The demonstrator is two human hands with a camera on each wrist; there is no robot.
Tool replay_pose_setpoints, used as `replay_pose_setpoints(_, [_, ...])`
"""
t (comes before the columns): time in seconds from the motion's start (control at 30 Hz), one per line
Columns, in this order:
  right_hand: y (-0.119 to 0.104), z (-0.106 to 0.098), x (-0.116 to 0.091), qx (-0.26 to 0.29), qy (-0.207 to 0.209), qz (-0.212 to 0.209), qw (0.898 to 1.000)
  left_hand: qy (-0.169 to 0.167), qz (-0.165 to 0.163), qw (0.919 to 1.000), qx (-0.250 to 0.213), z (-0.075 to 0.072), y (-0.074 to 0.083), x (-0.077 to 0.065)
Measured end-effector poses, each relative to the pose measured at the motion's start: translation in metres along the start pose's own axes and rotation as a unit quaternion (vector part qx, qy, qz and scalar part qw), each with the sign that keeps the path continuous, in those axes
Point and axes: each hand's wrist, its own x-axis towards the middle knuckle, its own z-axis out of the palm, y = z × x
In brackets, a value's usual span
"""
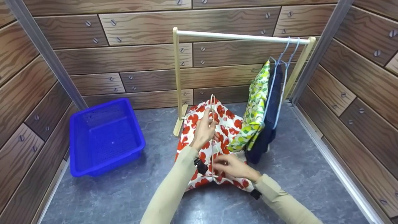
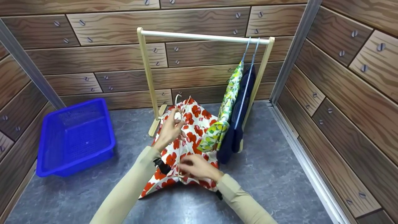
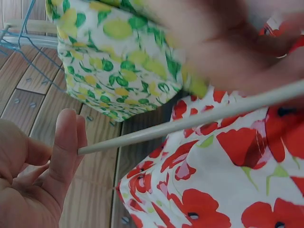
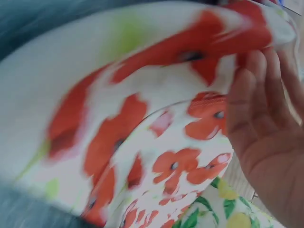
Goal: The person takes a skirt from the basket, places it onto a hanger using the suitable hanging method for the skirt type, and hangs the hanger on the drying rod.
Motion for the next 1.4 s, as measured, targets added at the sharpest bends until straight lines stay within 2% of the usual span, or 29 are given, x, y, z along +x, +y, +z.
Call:
replay_pose_setpoints(0.13, [-0.01, 0.002, 0.007, 0.057, 0.043, 0.052, 0.996, -0.005, 0.003, 0.9999, -0.015, 0.001, 0.004, -0.001])
replay_pose_setpoints(0.27, [-0.015, 0.006, 0.011, 0.105, 0.061, 0.077, 0.99, -0.009, 0.007, 0.9996, -0.027, 0.001, 0.007, -0.001])
replay_pose_setpoints(0.4, [-0.019, 0.008, 0.012, 0.153, 0.061, 0.074, 0.984, -0.007, 0.012, 0.9998, -0.017, 0.0, 0.009, -0.002])
replay_pose_setpoints(0.57, [-0.023, 0.007, 0.014, 0.208, 0.053, 0.057, 0.975, 0.009, 0.029, 0.999, 0.032, -0.004, 0.014, -0.001])
replay_pose_setpoints(0.63, [-0.025, 0.006, 0.015, 0.222, 0.053, 0.056, 0.972, 0.016, 0.035, 0.9986, 0.038, -0.006, 0.014, -0.001])
replay_pose_setpoints(0.77, [-0.03, 0.004, 0.018, 0.23, 0.066, 0.055, 0.969, 0.027, 0.04, 0.9978, 0.045, -0.01, 0.014, -0.002])
replay_pose_setpoints(0.93, [-0.036, -0.002, 0.021, 0.219, 0.073, 0.053, 0.972, 0.032, 0.044, 0.9963, 0.066, -0.013, 0.011, -0.005])
replay_pose_setpoints(1.1, [-0.041, -0.005, 0.021, 0.214, 0.062, 0.055, 0.973, 0.018, 0.039, 0.9977, 0.052, -0.017, 0.005, -0.009])
replay_pose_setpoints(1.27, [-0.059, -0.011, 0.019, 0.203, 0.065, 0.049, 0.976, 0.015, 0.049, 0.9977, 0.045, -0.02, -0.003, -0.014])
replay_pose_setpoints(1.4, [-0.054, -0.014, 0.02, 0.209, 0.07, 0.051, 0.974, 0.002, 0.047, 0.9985, 0.03, -0.021, -0.009, -0.02])
